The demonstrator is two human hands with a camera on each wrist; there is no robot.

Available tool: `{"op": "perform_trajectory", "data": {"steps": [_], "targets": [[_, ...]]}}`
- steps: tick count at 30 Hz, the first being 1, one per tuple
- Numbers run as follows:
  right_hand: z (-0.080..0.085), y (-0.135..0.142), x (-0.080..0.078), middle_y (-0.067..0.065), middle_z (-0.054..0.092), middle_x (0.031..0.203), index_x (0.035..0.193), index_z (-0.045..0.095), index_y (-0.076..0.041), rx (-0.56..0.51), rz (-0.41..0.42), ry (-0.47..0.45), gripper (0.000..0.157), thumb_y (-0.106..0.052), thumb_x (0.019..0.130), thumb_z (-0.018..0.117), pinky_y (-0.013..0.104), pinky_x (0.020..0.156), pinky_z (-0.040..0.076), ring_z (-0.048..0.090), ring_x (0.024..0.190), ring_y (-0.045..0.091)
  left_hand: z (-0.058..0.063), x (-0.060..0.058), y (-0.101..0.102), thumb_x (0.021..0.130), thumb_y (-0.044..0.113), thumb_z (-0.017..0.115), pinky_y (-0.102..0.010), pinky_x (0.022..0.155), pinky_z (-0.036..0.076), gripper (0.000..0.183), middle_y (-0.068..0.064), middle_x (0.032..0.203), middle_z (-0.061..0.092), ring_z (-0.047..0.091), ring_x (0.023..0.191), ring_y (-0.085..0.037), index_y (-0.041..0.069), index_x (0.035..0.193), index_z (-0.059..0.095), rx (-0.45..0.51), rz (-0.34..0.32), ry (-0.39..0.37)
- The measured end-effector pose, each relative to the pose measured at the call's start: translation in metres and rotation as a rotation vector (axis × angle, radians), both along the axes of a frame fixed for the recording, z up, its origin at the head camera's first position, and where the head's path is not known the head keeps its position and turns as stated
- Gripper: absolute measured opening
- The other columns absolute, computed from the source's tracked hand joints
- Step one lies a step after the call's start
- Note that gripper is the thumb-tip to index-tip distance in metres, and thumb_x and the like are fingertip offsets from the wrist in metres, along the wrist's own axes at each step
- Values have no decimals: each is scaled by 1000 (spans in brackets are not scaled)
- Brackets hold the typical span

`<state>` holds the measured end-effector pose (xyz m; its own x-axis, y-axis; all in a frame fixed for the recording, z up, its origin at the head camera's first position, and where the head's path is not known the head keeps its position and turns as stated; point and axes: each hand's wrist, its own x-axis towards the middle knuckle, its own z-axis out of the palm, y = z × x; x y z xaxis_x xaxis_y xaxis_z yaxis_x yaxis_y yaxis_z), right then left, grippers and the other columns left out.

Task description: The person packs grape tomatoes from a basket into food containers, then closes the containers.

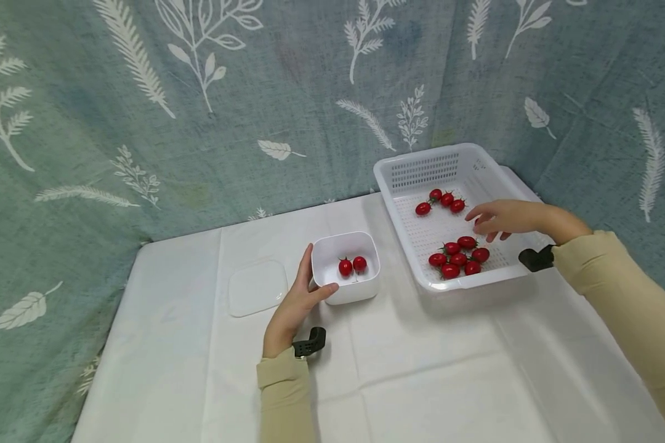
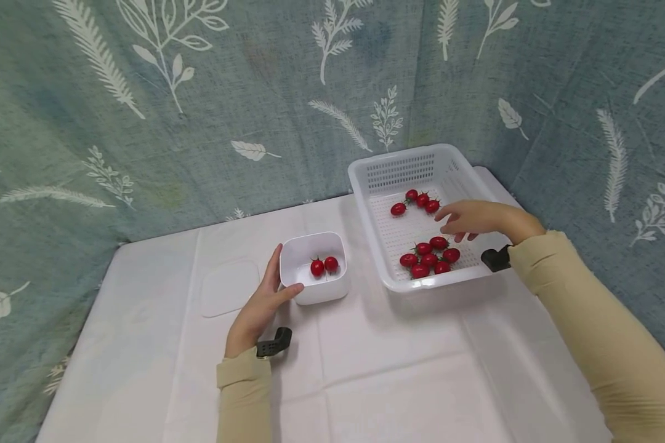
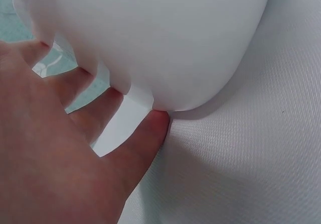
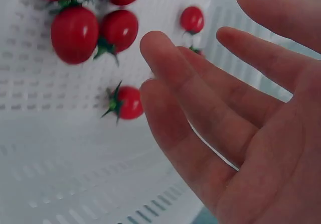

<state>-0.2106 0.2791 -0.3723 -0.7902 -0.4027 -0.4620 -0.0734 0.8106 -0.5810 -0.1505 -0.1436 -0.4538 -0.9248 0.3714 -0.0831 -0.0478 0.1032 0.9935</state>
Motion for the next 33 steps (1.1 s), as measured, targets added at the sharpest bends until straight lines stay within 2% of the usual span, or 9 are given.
{"op": "perform_trajectory", "data": {"steps": [4,9,13,18,21,26,30,33], "targets": [[-8,7,-13,17,55,109,131,35,4,-9,-39,-28,50,-26,92,48,39,72,48,56,86,24,0,0,0,82,19,66,-49,104,12,91,3,149,2,6,134,-25,33,143,1,-2,4,-1],[-16,11,-23,25,51,114,132,32,5,-22,-83,-26,51,-25,93,46,42,76,48,56,90,29,1,0,0,82,22,65,-46,104,14,90,4,149,2,8,134,-22,34,143,0,-16,-2,-8],[-23,15,-28,27,49,116,132,31,5,-21,-126,-25,51,-24,93,45,44,77,48,56,92,32,3,0,1,83,22,65,-48,104,13,90,3,149,3,8,134,-23,32,143,-1,-19,-8,9],[-31,20,-31,29,46,118,134,27,5,-30,-177,-61,55,-27,93,46,44,79,47,56,94,34,3,1,1,83,19,64,-49,104,11,89,3,149,3,6,134,-22,31,144,-1,-15,-8,22],[-35,20,-32,29,43,121,135,26,4,-44,-195,-94,56,-27,93,46,45,80,46,54,98,35,2,1,1,82,20,65,-49,104,10,89,5,149,4,6,134,-21,33,143,0,-20,1,15],[-43,17,-34,27,45,118,133,28,8,-27,-173,-138,52,-18,92,46,45,81,46,52,97,33,2,2,1,83,19,65,-49,104,9,89,7,148,4,6,134,-19,34,143,1,-24,7,1],[-50,14,-35,22,49,104,128,36,10,20,-134,-91,46,-9,89,50,42,76,48,53,89,29,2,2,1,82,20,65,-47,105,10,90,9,148,5,7,134,-18,35,143,1,-23,9,-3],[-54,12,-36,20,48,97,124,42,8,50,-122,-62,41,-4,85,52,39,73,50,53,83,26,-5,-1,-1,81,21,67,-48,104,10,90,12,147,7,8,134,-16,39,141,3,-16,22,-11]]}}
